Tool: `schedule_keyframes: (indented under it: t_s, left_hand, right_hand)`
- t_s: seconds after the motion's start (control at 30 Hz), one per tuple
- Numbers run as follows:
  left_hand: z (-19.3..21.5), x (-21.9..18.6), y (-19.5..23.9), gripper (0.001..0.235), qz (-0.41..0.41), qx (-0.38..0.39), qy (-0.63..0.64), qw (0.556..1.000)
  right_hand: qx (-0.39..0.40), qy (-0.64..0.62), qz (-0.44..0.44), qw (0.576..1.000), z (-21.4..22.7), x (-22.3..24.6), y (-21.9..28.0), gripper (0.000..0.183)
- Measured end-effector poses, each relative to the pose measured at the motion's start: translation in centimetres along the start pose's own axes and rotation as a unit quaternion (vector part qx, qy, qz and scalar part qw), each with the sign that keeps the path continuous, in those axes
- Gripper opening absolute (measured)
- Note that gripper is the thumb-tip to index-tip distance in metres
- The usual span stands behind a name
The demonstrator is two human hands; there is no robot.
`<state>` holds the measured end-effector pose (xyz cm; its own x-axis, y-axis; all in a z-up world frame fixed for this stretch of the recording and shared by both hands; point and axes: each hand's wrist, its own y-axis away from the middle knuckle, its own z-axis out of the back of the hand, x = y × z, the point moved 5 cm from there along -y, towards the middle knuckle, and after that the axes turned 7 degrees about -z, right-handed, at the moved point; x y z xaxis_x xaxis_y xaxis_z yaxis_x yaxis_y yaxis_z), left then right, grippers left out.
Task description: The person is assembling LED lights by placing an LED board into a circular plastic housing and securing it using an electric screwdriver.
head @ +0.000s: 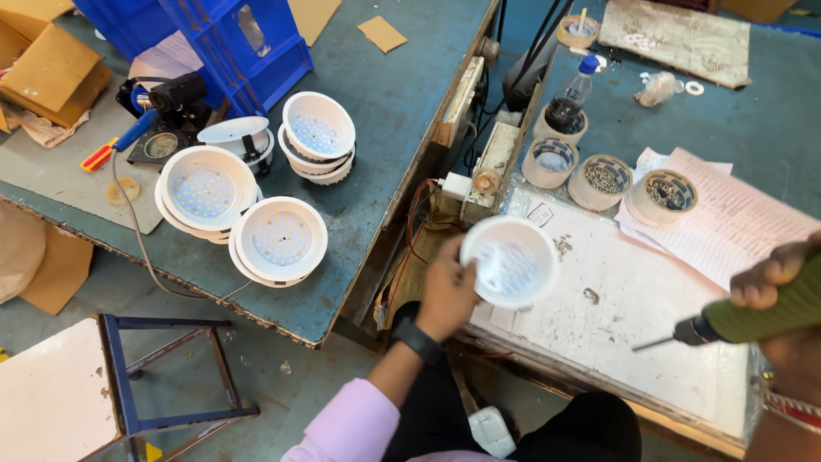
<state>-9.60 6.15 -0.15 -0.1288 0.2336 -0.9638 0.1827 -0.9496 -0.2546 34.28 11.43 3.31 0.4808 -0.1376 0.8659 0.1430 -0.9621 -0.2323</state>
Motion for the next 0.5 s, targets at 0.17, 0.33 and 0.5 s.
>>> schedule_keyframes:
  t_s: [0.17, 0.33, 0.5]
  left_hand:
    - [4.7, 2.4, -6.7, 0.042, 0.013, -0.107, 0.058, 0.992]
    - [7.9, 7.9, -18.7, 0.042, 0.017, -0.266, 0.020, 0.964]
    - [11.5, 13.8, -28.3, 0.051, 0.065, -0.369, -0.201, 0.905]
  right_hand:
    - [-0.114, 0.069, -0.028, 0.991, 0.1, -1.1, 4.6, 0.049]
    - [-0.163, 0.063, -0.074, 0.982, -3.6, -1.2, 8.2, 0.073]
    - [-0.103, 0.047, -0.113, 0.987, -5.2, 0.8, 9.6, 0.082]
